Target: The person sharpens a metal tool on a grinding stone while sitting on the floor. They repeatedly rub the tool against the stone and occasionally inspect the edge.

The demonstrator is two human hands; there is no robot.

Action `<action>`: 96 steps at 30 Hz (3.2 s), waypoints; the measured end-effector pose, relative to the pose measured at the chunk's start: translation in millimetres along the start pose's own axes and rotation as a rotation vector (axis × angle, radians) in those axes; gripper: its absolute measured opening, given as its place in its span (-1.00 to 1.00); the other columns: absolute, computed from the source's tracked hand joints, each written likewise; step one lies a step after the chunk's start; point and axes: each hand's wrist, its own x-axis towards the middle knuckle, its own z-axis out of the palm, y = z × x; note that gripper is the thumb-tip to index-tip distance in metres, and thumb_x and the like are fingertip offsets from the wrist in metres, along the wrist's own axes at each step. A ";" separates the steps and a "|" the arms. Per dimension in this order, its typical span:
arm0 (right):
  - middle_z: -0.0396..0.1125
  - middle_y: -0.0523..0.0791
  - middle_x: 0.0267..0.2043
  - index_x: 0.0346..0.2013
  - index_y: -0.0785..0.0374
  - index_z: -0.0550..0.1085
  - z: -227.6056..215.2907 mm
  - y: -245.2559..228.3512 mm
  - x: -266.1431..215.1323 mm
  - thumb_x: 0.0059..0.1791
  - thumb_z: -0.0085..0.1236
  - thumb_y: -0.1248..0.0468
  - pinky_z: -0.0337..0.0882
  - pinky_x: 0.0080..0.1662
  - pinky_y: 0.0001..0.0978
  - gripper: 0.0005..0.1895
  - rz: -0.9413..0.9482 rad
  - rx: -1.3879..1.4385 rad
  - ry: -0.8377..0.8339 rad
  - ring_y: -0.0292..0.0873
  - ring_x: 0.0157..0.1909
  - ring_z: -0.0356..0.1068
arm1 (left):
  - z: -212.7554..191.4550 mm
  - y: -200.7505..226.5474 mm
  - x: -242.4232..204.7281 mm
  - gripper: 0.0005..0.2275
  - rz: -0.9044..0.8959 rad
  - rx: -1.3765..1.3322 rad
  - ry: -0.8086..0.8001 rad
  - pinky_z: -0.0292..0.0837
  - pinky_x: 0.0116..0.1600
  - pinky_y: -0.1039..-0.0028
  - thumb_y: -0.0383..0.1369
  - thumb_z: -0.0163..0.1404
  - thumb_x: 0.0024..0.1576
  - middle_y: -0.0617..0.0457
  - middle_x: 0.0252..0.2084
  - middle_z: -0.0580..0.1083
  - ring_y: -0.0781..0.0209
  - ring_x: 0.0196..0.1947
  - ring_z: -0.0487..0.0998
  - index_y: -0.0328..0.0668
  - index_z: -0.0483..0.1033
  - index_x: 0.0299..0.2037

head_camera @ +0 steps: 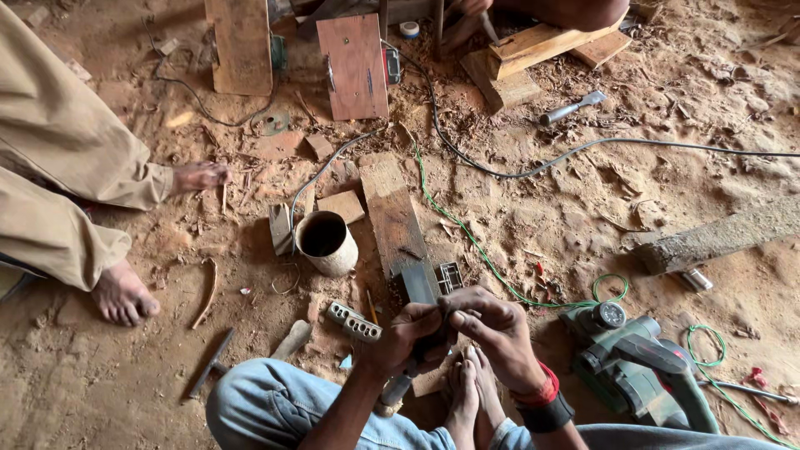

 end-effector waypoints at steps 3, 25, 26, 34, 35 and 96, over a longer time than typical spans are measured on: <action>0.48 0.01 0.01 -0.11 0.44 0.61 2.8 -8.8 -10.7 -0.02 0.25 0.46 0.48 0.08 -0.33 -0.81 -0.007 -0.016 0.037 -0.16 0.05 0.47 | -0.1 -9.5 -1.6 -0.72 -0.009 -0.056 -0.090 0.18 -0.58 0.56 -0.16 -0.06 0.35 0.09 -0.52 0.38 0.38 -0.64 0.31 -0.26 0.50 -0.12; 0.45 -0.03 0.07 0.07 0.30 0.50 -5.7 -13.5 -14.1 -0.09 0.25 0.50 0.50 0.08 -0.33 -0.59 0.068 0.119 0.219 -0.19 0.09 0.47 | 17.3 -3.2 6.4 -0.78 0.348 0.973 0.142 0.39 -0.51 0.56 -0.33 -0.09 0.38 0.12 -0.42 0.50 0.41 -0.58 0.42 -0.25 0.58 0.05; 0.46 -0.04 0.07 0.12 0.25 0.49 -7.3 -11.8 -13.2 -0.12 0.26 0.48 0.51 0.05 -0.33 -0.51 0.131 0.140 0.281 -0.19 0.08 0.48 | 19.5 0.5 7.4 -0.78 0.473 1.189 0.195 0.42 -0.50 0.55 -0.35 -0.05 0.35 0.08 -0.36 0.55 0.39 -0.57 0.47 -0.22 0.58 0.09; 0.53 0.04 -0.01 0.06 0.47 0.54 -22.2 3.6 -18.9 -0.04 0.25 0.46 0.53 0.05 -0.34 -0.64 0.074 0.038 0.268 -0.19 -0.01 0.52 | 38.9 16.9 0.3 -0.62 0.704 1.950 0.408 0.53 -0.42 0.50 -0.50 0.03 0.15 -0.06 -0.33 0.59 0.28 -0.46 0.58 -0.21 0.53 0.21; 0.53 0.04 -0.03 0.05 0.48 0.54 -22.6 5.8 -19.9 -0.04 0.25 0.47 0.54 0.06 -0.34 -0.65 0.070 0.034 0.270 -0.19 -0.02 0.52 | 40.4 18.0 -0.8 -0.63 0.655 1.963 0.410 0.51 -0.46 0.51 -0.52 0.04 0.14 -0.03 -0.36 0.59 0.28 -0.50 0.56 -0.23 0.53 0.19; 0.12 0.21 0.21 0.45 0.16 0.03 3.2 203.1 -6.6 -0.17 0.33 -0.07 0.26 0.20 0.07 0.04 0.383 -1.187 0.185 0.23 0.19 0.18 | -200.8 -56.4 37.3 -0.78 -0.269 2.250 0.530 0.18 -0.46 0.34 -0.47 -0.13 0.26 0.02 -0.53 0.43 0.29 -0.58 0.32 -0.19 0.49 -0.45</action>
